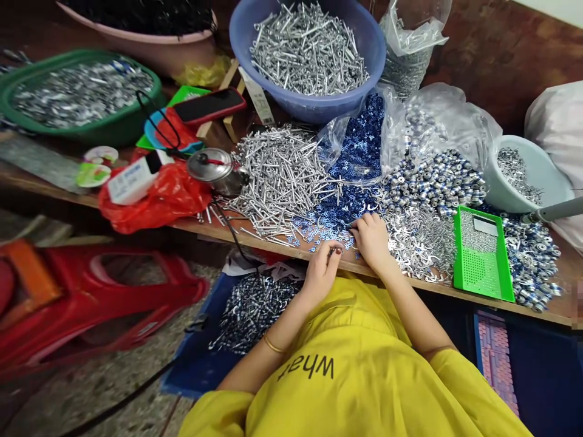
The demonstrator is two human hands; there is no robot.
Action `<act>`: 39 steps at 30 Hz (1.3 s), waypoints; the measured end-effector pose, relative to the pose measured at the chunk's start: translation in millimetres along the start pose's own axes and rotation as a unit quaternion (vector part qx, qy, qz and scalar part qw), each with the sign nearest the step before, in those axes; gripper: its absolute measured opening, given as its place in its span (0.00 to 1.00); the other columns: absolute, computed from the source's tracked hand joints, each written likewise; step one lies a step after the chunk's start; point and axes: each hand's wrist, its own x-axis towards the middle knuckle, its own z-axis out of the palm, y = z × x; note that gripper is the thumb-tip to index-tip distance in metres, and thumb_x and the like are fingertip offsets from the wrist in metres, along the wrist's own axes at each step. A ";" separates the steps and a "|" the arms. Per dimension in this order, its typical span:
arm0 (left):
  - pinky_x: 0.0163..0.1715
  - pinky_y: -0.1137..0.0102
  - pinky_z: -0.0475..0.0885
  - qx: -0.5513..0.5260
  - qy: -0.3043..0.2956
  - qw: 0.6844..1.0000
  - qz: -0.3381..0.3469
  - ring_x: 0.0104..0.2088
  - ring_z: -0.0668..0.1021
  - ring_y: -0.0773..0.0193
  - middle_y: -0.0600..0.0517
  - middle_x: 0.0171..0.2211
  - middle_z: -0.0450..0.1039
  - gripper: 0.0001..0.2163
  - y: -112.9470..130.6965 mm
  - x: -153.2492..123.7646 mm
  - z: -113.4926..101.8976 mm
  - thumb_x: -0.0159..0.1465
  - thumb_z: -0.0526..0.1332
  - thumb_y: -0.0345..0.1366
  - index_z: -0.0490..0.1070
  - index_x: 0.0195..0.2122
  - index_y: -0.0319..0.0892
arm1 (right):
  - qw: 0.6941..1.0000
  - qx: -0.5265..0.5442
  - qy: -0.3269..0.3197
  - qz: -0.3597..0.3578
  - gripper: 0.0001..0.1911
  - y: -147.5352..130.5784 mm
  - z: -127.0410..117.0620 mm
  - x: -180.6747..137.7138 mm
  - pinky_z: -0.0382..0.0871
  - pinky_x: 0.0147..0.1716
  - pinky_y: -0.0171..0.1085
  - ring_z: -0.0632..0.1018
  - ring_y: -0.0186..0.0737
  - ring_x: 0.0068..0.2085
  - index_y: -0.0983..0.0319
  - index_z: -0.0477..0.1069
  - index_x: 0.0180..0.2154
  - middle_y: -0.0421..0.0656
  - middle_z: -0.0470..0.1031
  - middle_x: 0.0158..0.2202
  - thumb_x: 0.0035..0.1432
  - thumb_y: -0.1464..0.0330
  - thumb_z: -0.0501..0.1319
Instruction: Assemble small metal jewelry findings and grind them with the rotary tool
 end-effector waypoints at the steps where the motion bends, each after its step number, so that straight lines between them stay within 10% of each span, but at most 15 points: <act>1: 0.46 0.66 0.66 -0.039 0.009 0.999 -0.020 0.42 0.74 0.59 0.47 0.42 0.73 0.11 1.1 0.6 0.0 0.71 0.52 0.42 0.69 0.44 0.43 | 1.000 -0.016 -0.003 -0.005 0.08 0.4 2.5 2.2 0.63 0.41 0.47 0.68 0.50 0.43 0.63 0.75 0.37 0.52 0.74 0.39 0.65 0.68 0.57; 8: 0.34 0.71 0.65 -0.302 0.012 0.941 -0.153 0.30 0.68 0.66 0.54 0.29 0.64 0.13 6.4 8.5 1.5 0.66 0.57 0.47 0.69 0.39 0.43 | 0.960 0.243 0.139 0.030 0.08 -6.3 -20.3 -18.3 0.69 0.44 0.44 0.74 0.43 0.43 0.59 0.72 0.41 0.46 0.75 0.40 0.67 0.67 0.55; 15: 0.38 0.73 0.67 -0.403 -0.024 0.894 -0.192 0.35 0.70 0.68 0.53 0.39 0.68 0.10 21.2 8.4 11.0 0.64 0.62 0.44 0.70 0.39 0.44 | 0.887 0.449 0.086 0.058 0.05 -40.4 -30.2 -48.1 0.73 0.35 0.36 0.77 0.35 0.34 0.58 0.73 0.38 0.41 0.76 0.34 0.64 0.66 0.60; 22: 0.36 0.73 0.67 -0.447 -0.020 0.874 -0.191 0.34 0.70 0.69 0.53 0.35 0.68 0.08 25.2 2.7 9.6 0.65 0.62 0.42 0.72 0.39 0.43 | 0.909 0.395 0.130 0.033 0.04 -44.0 -29.8 -51.9 0.74 0.42 0.42 0.78 0.40 0.40 0.58 0.73 0.38 0.43 0.77 0.36 0.64 0.68 0.59; 28: 0.34 0.71 0.67 -0.521 -0.051 0.812 -0.257 0.31 0.70 0.69 0.50 0.37 0.71 0.09 12.9 -11.2 7.1 0.62 0.65 0.41 0.74 0.38 0.40 | 0.857 0.510 0.024 0.076 0.08 -31.4 -19.5 -64.2 0.75 0.37 0.38 0.79 0.38 0.37 0.59 0.72 0.38 0.43 0.78 0.35 0.64 0.62 0.61; 35: 0.31 0.73 0.63 -0.380 0.026 0.896 -0.228 0.30 0.67 0.70 0.53 0.32 0.68 0.15 0.8 -13.6 2.8 0.61 0.65 0.48 0.72 0.37 0.40 | 0.984 0.176 -0.002 0.024 0.07 -13.1 1.5 -30.7 0.67 0.43 0.44 0.72 0.45 0.43 0.60 0.73 0.39 0.46 0.75 0.40 0.65 0.66 0.59; 39: 0.31 0.72 0.64 -0.328 0.034 0.921 -0.207 0.30 0.68 0.68 0.53 0.30 0.67 0.18 1.0 -12.6 6.4 0.62 0.63 0.52 0.71 0.38 0.41 | 0.998 0.019 -0.054 0.001 0.04 -20.8 9.3 -8.8 0.63 0.42 0.46 0.69 0.50 0.45 0.61 0.73 0.36 0.49 0.73 0.42 0.62 0.67 0.62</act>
